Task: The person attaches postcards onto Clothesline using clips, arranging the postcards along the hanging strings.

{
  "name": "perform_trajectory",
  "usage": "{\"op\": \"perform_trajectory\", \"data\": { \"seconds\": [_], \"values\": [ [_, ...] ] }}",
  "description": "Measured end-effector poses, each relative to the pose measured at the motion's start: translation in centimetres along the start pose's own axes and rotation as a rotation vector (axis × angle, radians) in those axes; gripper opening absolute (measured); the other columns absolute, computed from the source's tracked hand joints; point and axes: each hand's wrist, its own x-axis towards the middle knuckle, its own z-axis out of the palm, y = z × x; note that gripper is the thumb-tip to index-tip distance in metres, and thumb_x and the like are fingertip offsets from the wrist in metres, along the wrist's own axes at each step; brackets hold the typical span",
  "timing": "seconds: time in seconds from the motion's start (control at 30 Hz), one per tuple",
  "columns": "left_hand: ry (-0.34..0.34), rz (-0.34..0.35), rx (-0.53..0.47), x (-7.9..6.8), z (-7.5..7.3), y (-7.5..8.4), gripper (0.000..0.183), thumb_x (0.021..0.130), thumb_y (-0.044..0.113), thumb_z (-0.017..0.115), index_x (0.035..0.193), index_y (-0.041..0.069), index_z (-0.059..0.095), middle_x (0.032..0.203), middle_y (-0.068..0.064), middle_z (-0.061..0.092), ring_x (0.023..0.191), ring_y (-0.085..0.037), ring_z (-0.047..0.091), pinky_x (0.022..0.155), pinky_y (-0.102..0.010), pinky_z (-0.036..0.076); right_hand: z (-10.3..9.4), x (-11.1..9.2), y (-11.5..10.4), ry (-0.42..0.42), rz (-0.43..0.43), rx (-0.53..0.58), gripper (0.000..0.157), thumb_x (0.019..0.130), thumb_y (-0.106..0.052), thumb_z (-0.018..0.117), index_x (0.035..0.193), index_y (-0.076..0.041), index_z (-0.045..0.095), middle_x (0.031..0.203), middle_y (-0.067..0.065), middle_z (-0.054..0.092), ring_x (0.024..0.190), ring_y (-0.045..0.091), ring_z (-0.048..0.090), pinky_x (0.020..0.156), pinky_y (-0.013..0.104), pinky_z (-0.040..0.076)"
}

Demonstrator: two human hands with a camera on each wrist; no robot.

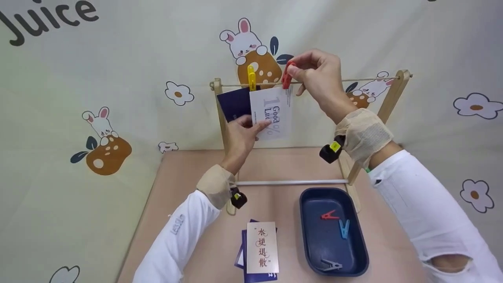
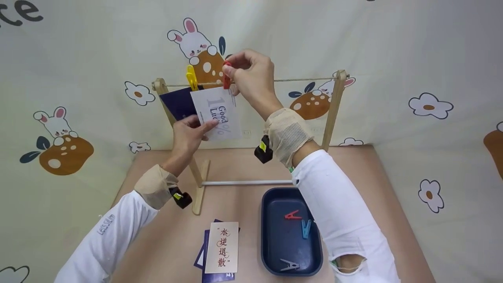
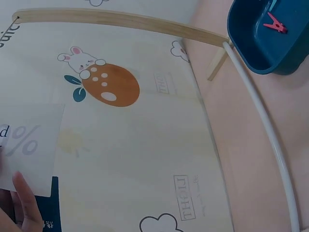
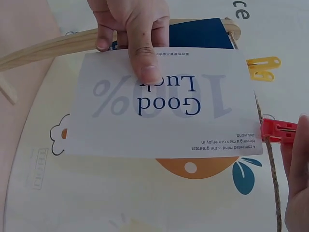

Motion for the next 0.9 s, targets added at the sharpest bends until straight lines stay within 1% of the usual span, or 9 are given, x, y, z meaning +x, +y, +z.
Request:
{"op": "perform_trajectory", "data": {
  "seconds": [0.13,0.23,0.37,0.47,0.57,0.67,0.77,0.9],
  "values": [
    [0.005,-0.009,-0.031,0.1,-0.1,0.1,0.034,0.079,0.034,0.084,0.103,0.011,0.077,0.097,-0.004,0.076,0.076,-0.011,0.061,0.06,-0.019,0.05,0.6,0.1,0.2,-0.003,0.002,-0.031,0.011,0.088,-0.003,0.074,0.098,-0.009,0.073,0.093,0.004,0.072,0.079,0.018,0.066,0.045,0.021,0.048],
    [0.004,-0.015,-0.04,0.1,-0.1,0.2,0.034,0.08,0.033,0.084,0.103,0.01,0.076,0.096,-0.005,0.075,0.075,-0.011,0.061,0.059,-0.019,0.049,0.9,0.1,0.3,-0.007,0.011,-0.053,0.013,0.088,-0.004,0.075,0.101,-0.008,0.073,0.091,0.001,0.071,0.079,0.017,0.064,0.045,0.021,0.048],
    [-0.007,-0.026,-0.049,0.1,0.1,0.3,0.035,0.08,0.033,0.084,0.104,0.009,0.076,0.096,-0.006,0.075,0.074,-0.011,0.06,0.059,-0.019,0.048,1.1,0.0,0.5,-0.014,0.02,-0.069,0.017,0.089,-0.007,0.075,0.106,-0.006,0.073,0.091,0.0,0.072,0.08,0.017,0.064,0.051,0.022,0.053],
    [0.003,-0.027,-0.06,0.0,0.2,0.1,0.035,0.08,0.034,0.084,0.103,0.009,0.075,0.096,-0.006,0.075,0.075,-0.01,0.061,0.06,-0.019,0.05,1.1,-0.1,0.8,-0.024,0.015,-0.065,0.02,0.089,-0.009,0.075,0.109,-0.008,0.073,0.097,0.002,0.072,0.083,0.018,0.065,0.055,0.023,0.056],
    [0.016,-0.024,-0.05,0.0,0.3,-0.1,0.036,0.079,0.037,0.085,0.101,0.01,0.075,0.095,-0.005,0.075,0.074,-0.011,0.061,0.06,-0.019,0.051,1.1,-0.2,1.2,-0.034,0.012,-0.073,0.024,0.09,-0.01,0.075,0.113,-0.01,0.073,0.102,0.003,0.069,0.086,0.018,0.065,0.057,0.023,0.057],
    [0.022,-0.025,-0.046,-0.1,0.4,-0.5,0.036,0.079,0.037,0.085,0.1,0.009,0.074,0.093,-0.005,0.074,0.071,-0.01,0.06,0.059,-0.019,0.05,1.2,-0.4,1.7,-0.041,0.001,-0.091,0.027,0.09,-0.01,0.074,0.117,-0.01,0.072,0.104,0.003,0.068,0.087,0.017,0.064,0.057,0.023,0.057],
    [0.033,-0.013,-0.069,0.0,0.5,-0.8,0.035,0.079,0.033,0.085,0.1,0.007,0.074,0.092,-0.007,0.073,0.067,-0.009,0.058,0.056,-0.018,0.049,1.2,-0.4,2.0,-0.052,-0.015,-0.114,0.029,0.091,-0.01,0.073,0.119,-0.01,0.071,0.104,0.004,0.069,0.087,0.017,0.064,0.058,0.023,0.058],
    [0.046,0.009,-0.105,0.0,0.7,-1.1,0.035,0.079,0.027,0.086,0.101,0.003,0.073,0.093,-0.01,0.074,0.066,-0.007,0.058,0.054,-0.017,0.048,0.9,-0.5,2.3,-0.055,-0.028,-0.125,0.031,0.092,-0.014,0.073,0.122,-0.01,0.071,0.109,0.006,0.07,0.089,0.017,0.065,0.061,0.022,0.059]
  ]
}}
